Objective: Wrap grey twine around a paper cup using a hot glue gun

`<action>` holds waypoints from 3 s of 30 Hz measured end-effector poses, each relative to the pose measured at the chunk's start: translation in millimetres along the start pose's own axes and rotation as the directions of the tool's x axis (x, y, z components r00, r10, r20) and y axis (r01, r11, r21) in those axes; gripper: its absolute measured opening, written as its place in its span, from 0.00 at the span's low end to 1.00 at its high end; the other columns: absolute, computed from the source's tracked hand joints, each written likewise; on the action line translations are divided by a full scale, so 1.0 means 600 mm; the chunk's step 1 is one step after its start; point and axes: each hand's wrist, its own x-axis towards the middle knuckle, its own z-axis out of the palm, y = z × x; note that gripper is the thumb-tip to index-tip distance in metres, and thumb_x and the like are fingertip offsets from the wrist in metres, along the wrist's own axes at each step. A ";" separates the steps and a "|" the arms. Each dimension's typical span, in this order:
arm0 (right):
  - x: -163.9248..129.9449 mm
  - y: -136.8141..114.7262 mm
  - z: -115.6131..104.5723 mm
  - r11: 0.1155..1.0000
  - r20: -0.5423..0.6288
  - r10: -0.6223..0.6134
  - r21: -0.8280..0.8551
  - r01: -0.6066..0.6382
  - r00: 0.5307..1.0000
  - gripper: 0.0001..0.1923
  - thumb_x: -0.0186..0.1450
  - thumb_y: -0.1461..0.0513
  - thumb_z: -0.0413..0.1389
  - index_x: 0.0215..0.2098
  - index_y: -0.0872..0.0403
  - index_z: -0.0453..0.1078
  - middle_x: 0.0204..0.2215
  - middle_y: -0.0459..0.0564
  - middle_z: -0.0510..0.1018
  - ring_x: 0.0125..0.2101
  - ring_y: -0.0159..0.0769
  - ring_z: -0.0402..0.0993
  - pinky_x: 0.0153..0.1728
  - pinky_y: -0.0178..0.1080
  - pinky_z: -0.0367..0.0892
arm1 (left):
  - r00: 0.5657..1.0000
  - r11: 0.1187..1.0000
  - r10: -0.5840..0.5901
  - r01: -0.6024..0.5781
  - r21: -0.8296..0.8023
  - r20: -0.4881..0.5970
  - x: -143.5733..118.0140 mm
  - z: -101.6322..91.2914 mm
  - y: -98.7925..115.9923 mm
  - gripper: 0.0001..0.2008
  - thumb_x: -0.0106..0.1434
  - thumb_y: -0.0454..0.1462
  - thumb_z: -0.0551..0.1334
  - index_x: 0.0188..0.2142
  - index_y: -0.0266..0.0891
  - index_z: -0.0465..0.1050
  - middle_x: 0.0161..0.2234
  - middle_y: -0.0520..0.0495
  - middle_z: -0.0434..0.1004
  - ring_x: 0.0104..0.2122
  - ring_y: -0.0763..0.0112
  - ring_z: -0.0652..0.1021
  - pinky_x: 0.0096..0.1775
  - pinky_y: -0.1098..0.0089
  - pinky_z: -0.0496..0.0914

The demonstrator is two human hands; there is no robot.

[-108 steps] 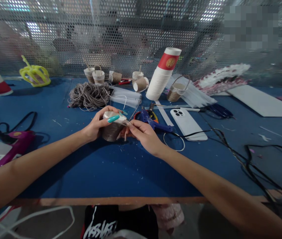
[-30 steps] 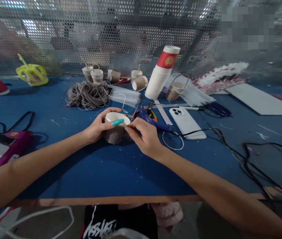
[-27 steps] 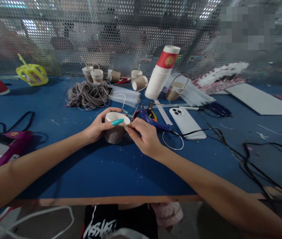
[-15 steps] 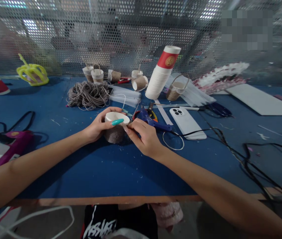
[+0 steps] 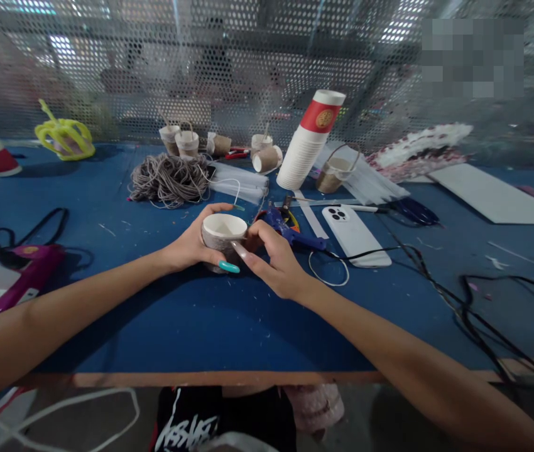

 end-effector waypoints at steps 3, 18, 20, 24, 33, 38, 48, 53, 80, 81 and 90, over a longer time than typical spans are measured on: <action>0.001 0.002 0.001 0.999 -0.003 0.033 0.005 -0.033 0.999 0.14 0.68 0.51 0.53 0.35 0.51 0.59 0.30 0.45 0.64 0.30 0.32 0.62 0.31 0.39 0.62 | 0.999 0.999 0.018 -0.017 0.036 -0.031 -0.003 0.006 0.002 0.48 0.36 0.41 0.80 0.54 0.46 0.58 0.43 0.49 0.75 0.41 0.65 0.78 0.44 0.65 0.72; -0.002 0.005 -0.001 0.993 0.040 0.121 0.001 -0.121 0.992 0.12 0.71 0.51 0.48 0.38 0.51 0.58 0.35 0.48 0.65 0.35 0.36 0.64 0.37 0.44 0.64 | 0.993 0.990 0.096 -0.087 0.110 -0.075 -0.003 0.012 -0.001 0.46 0.37 0.39 0.80 0.52 0.46 0.57 0.45 0.47 0.71 0.44 0.62 0.77 0.45 0.64 0.72; -0.002 0.006 -0.002 0.988 0.039 0.150 0.017 -0.151 0.988 0.12 0.70 0.51 0.49 0.38 0.51 0.58 0.35 0.49 0.65 0.35 0.36 0.64 0.38 0.44 0.64 | 0.995 0.993 0.062 -0.054 0.103 -0.073 -0.003 0.013 0.001 0.46 0.38 0.37 0.80 0.52 0.47 0.56 0.46 0.47 0.71 0.44 0.62 0.77 0.45 0.63 0.72; -0.001 0.000 -0.003 0.980 0.054 0.178 0.080 -0.182 0.982 0.13 0.70 0.50 0.49 0.39 0.51 0.60 0.35 0.48 0.66 0.35 0.36 0.65 0.38 0.43 0.64 | 0.991 0.999 -0.009 0.015 0.041 -0.135 -0.002 0.012 0.001 0.45 0.36 0.37 0.80 0.51 0.45 0.58 0.45 0.47 0.73 0.44 0.62 0.77 0.45 0.62 0.72; 0.000 -0.008 0.003 0.919 0.021 0.259 0.303 -0.253 0.966 0.17 0.70 0.47 0.50 0.35 0.51 0.62 0.31 0.45 0.68 0.31 0.32 0.68 0.36 0.40 0.64 | 0.974 0.998 -0.067 0.062 -0.029 -0.218 0.000 0.013 -0.004 0.38 0.37 0.48 0.79 0.44 0.37 0.68 0.43 0.42 0.78 0.46 0.56 0.77 0.51 0.56 0.68; -0.001 -0.003 0.005 0.910 -0.002 0.296 0.304 -0.281 0.955 0.18 0.68 0.46 0.52 0.35 0.51 0.62 0.29 0.44 0.70 0.30 0.31 0.67 0.32 0.39 0.63 | 0.977 0.989 -0.113 0.093 -0.118 -0.178 -0.001 0.013 -0.007 0.37 0.40 0.54 0.76 0.45 0.39 0.69 0.43 0.43 0.78 0.47 0.56 0.77 0.53 0.56 0.67; 0.002 -0.001 0.005 0.876 -0.002 0.330 0.373 -0.306 0.944 0.20 0.66 0.44 0.55 0.32 0.50 0.60 0.25 0.41 0.66 0.27 0.29 0.64 0.30 0.38 0.64 | 0.990 0.991 -0.100 0.090 -0.100 -0.098 -0.008 0.008 -0.016 0.37 0.50 0.59 0.69 0.54 0.46 0.67 0.48 0.45 0.75 0.49 0.55 0.76 0.49 0.58 0.69; 0.002 0.001 0.005 0.862 0.027 0.340 0.390 -0.323 0.940 0.18 0.66 0.47 0.56 0.33 0.50 0.61 0.27 0.41 0.66 0.28 0.30 0.64 0.32 0.38 0.63 | 0.988 0.989 -0.110 0.097 -0.112 -0.109 -0.008 0.010 -0.018 0.40 0.50 0.62 0.66 0.57 0.46 0.65 0.50 0.43 0.74 0.49 0.53 0.76 0.49 0.55 0.70; 0.004 -0.006 0.005 0.873 0.010 0.333 0.374 -0.312 0.943 0.19 0.66 0.45 0.55 0.33 0.50 0.60 0.27 0.42 0.65 0.28 0.31 0.64 0.32 0.39 0.66 | 0.990 0.981 -0.111 0.096 -0.169 -0.083 -0.011 0.019 -0.001 0.35 0.49 0.53 0.66 0.54 0.45 0.61 0.49 0.45 0.72 0.46 0.55 0.75 0.48 0.57 0.68; 0.004 -0.006 0.005 0.869 0.008 0.341 0.378 -0.319 0.940 0.19 0.65 0.45 0.55 0.33 0.50 0.59 0.27 0.42 0.64 0.28 0.31 0.64 0.32 0.39 0.66 | 0.991 0.980 -0.106 0.090 -0.176 -0.082 -0.011 0.019 -0.001 0.35 0.50 0.54 0.66 0.54 0.45 0.61 0.49 0.45 0.72 0.46 0.55 0.75 0.48 0.57 0.69; 0.003 -0.003 0.005 0.863 0.028 0.360 0.369 -0.344 0.933 0.19 0.65 0.45 0.55 0.34 0.50 0.59 0.28 0.43 0.66 0.29 0.31 0.66 0.34 0.40 0.68 | 0.994 0.988 -0.085 0.076 -0.132 -0.068 -0.012 0.020 0.000 0.34 0.51 0.51 0.63 0.55 0.44 0.59 0.50 0.43 0.72 0.48 0.53 0.74 0.51 0.54 0.67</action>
